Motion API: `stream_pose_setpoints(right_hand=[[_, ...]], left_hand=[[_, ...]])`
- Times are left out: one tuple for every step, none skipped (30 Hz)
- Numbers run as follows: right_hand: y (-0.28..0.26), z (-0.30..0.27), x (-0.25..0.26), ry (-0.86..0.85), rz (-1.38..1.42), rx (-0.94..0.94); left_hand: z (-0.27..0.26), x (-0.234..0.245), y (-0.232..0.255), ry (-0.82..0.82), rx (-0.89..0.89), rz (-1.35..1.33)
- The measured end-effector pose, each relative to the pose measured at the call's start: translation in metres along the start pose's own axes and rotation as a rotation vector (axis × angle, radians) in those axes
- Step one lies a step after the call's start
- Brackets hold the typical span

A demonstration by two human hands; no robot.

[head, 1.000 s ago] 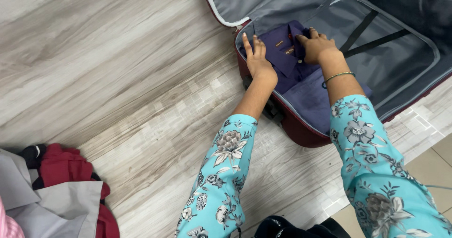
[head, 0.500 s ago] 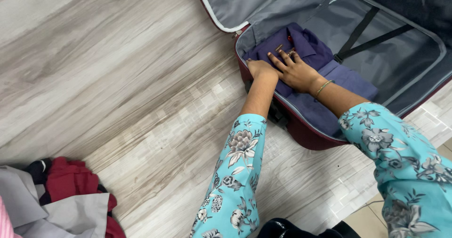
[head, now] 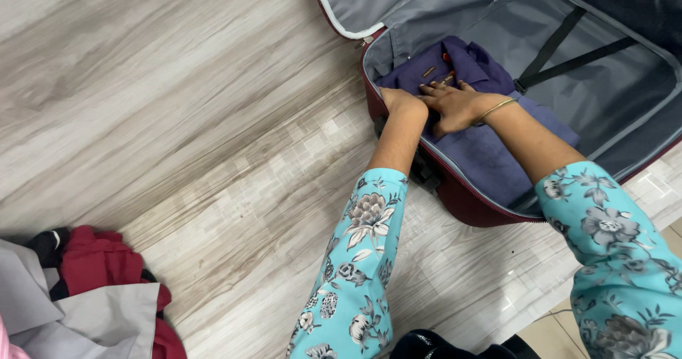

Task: The person buttons a pink striped shirt, spreads it flat on a surface, and then folds the sleeves and body of the shirt into a square shape.

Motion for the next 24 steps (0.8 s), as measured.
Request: stream_pose_setpoints(right_hand=[[0.005,-0.001,0.005,0.067,0.074,0.017],[0.01,-0.001,0.008,0.134,0.148,0.032],[0.015,0.0,0.008,0.201,0.223,0.047],[0.019,0.004,0.002,0.18,0.149,0.002],[0.021,0.007,-0.008,0.16,0.076,-0.043],[0.021,0.012,-0.018,0.14,0.005,-0.087],[0.021,0.018,-0.028,0.116,-0.016,-0.113],[0.021,0.024,-0.035,0.093,-0.037,-0.14],[0.022,0.028,-0.04,0.071,-0.059,-0.167],[0.024,0.029,-0.043,0.07,-0.056,-0.162],[0.026,0.03,-0.044,0.069,-0.053,-0.158],[0.026,0.033,-0.042,0.072,-0.051,-0.15],[0.026,0.033,-0.038,0.096,-0.042,-0.137],[0.027,0.031,-0.035,0.117,-0.034,-0.125],[0.027,0.03,-0.031,0.138,-0.025,-0.112],[0.032,0.023,-0.014,0.307,0.062,-0.005],[0.037,0.016,0.003,0.477,0.148,0.1],[0.052,0.01,0.011,0.57,0.108,-0.027],[0.066,0.003,0.018,0.661,0.068,-0.156],[0.077,0.0,0.018,0.654,0.062,-0.222],[0.09,-0.006,0.016,0.647,0.056,-0.289],[0.107,-0.012,0.016,0.641,0.048,-0.359],[0.118,-0.009,0.008,0.514,0.052,-0.379],[0.127,-0.006,-0.004,0.386,0.056,-0.403]], left_hand=[[0.001,0.002,0.0,-0.027,-0.015,-0.001],[0.001,0.003,0.003,-0.047,-0.031,-0.01],[0.001,0.004,0.003,-0.053,-0.037,-0.01],[0.001,0.006,0.002,-0.053,-0.038,-0.019],[0.001,0.007,0.002,-0.053,-0.038,-0.031],[0.001,0.006,0.001,-0.052,-0.038,-0.041],[0.001,0.005,0.001,-0.053,-0.037,-0.051],[0.002,0.005,-0.001,-0.047,-0.037,-0.067],[0.002,0.005,-0.001,-0.036,-0.037,-0.085],[0.001,0.004,0.001,-0.014,-0.04,-0.105],[0.0,0.003,0.001,0.014,-0.041,-0.136],[-0.001,0.004,-0.003,0.064,-0.029,-0.167],[-0.003,0.009,-0.006,0.156,-0.008,-0.183],[-0.006,0.011,-0.008,0.236,0.004,-0.205],[-0.011,0.011,-0.009,0.323,0.024,-0.214],[-0.015,0.014,-0.007,0.415,-0.053,-0.269],[-0.021,0.019,-0.005,0.507,-0.131,-0.322],[-0.028,0.021,-0.002,0.593,-0.211,-0.378],[-0.027,0.013,-0.001,0.46,-0.227,-0.386],[-0.025,0.008,-0.001,0.33,-0.244,-0.395],[-0.022,0.002,0.001,0.2,-0.261,-0.403],[-0.017,0.002,0.003,0.167,-0.247,-0.328],[-0.013,0.002,0.006,0.135,-0.232,-0.253],[-0.01,0.002,0.008,0.102,-0.219,-0.178]])
Point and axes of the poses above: each hand's wrist, its own z-axis towards the middle knuckle, its own x-axis out of the back of the hand, y = z × x, the point moved 5 cm from there along z, towards the middle knuckle, and after that the axes turned 2 degrees about y, right-handed, at the moved point
